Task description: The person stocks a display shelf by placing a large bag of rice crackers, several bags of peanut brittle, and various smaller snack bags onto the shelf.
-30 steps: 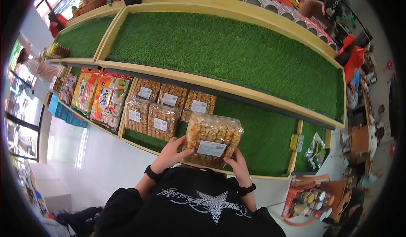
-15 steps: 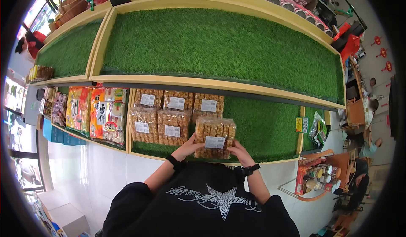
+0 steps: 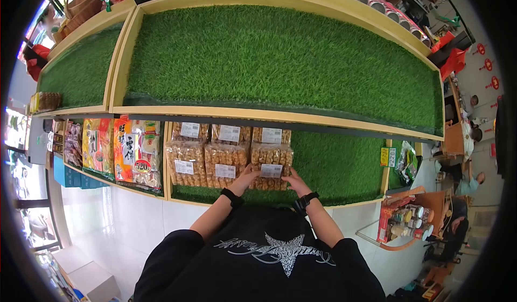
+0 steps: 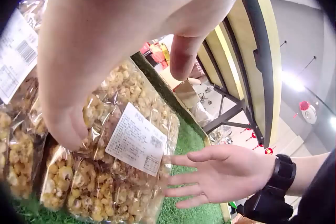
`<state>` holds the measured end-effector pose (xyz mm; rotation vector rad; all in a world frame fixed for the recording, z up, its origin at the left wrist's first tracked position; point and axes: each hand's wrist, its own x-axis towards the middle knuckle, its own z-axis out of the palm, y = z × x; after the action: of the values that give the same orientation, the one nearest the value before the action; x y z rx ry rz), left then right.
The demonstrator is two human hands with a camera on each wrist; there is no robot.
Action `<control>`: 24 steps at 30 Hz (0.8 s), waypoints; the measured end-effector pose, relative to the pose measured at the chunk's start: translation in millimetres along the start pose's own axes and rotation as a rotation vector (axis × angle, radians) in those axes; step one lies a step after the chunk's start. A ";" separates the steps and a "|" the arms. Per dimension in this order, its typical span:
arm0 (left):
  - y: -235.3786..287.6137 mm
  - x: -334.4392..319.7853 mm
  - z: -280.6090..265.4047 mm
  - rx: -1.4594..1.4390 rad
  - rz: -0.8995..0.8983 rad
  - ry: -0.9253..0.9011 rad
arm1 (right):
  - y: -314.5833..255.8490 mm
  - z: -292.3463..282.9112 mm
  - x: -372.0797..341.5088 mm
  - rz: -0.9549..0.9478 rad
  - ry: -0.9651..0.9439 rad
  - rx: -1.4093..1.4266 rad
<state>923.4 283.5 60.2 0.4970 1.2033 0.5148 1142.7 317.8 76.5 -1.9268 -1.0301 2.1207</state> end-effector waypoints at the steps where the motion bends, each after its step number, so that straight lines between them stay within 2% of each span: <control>1: 0.0 0.4 1.6 0.047 0.011 0.003 | 2.7 0.5 1.4 0.005 0.000 0.001; 8: -2.5 -4.6 8.2 0.100 0.006 0.039 | 20.4 -3.7 8.1 -0.014 0.007 0.015; 13: -13.8 0.5 3.6 0.040 -0.039 -0.020 | 23.6 -5.9 3.9 -0.015 -0.015 0.009; 17: -24.2 -0.5 1.3 0.069 -0.091 0.008 | 31.9 -5.7 9.4 0.021 -0.054 0.021; 20: -34.8 3.7 -6.7 -0.022 -0.063 -0.015 | 32.5 -2.2 5.6 0.002 -0.037 0.035; 23: -19.7 -7.5 -7.6 -0.026 0.013 0.038 | 32.6 0.3 3.6 -0.018 -0.017 0.054; 24: -14.2 -8.5 -12.3 -0.075 0.091 0.118 | 33.7 0.3 4.1 -0.016 -0.010 0.065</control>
<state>910.8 268.2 54.3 0.4638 1.2731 0.6725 1153.8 293.9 55.1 -1.8746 -0.9621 2.1303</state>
